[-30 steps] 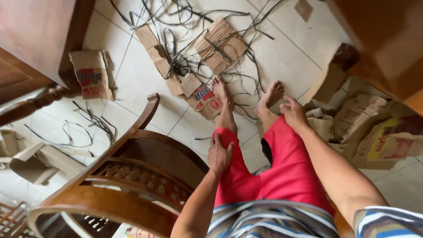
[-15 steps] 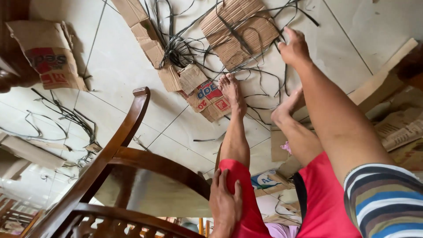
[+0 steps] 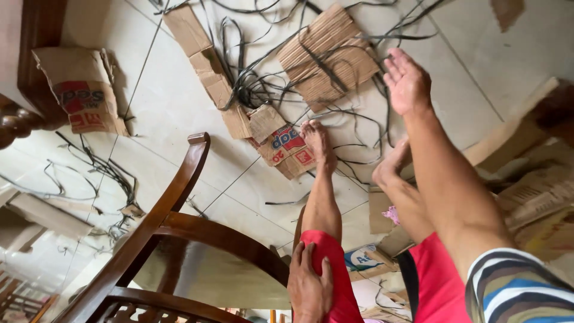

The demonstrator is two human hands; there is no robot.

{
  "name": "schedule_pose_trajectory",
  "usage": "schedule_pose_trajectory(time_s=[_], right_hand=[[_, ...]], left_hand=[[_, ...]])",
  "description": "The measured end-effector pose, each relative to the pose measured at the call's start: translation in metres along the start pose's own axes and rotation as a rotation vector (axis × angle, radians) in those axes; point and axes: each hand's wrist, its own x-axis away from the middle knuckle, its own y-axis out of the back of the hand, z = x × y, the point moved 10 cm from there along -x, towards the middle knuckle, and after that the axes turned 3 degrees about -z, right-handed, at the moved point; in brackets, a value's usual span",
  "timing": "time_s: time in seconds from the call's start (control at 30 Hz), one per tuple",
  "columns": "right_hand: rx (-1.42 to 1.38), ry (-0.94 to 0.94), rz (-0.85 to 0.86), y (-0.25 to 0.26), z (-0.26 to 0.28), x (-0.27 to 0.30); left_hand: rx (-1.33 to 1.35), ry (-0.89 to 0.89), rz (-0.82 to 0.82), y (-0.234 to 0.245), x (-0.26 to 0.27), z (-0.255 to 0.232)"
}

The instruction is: The person is assembling a curved structure from corrugated cardboard pieces. They use a pink utility knife to cut the cardboard and tie the pieces together with black string, working on a wooden table and the floor.

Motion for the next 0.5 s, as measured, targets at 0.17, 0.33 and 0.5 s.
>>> schedule_pose_trajectory(time_s=[0.17, 0.33, 0.5], right_hand=[[-0.169, 0.07, 0.199, -0.027, 0.074, 0.138], [-0.11, 0.056, 0.149, 0.0, 0.089, 0.236], [0.349, 0.266, 0.058, -0.002, 0.13, 0.364]], left_hand=[[-0.032, -0.041, 0.021, -0.008, 0.004, -0.004], [-0.034, -0.095, 0.02, 0.002, 0.016, -0.018], [0.066, -0.576, -0.207, 0.025, 0.038, -0.068]])
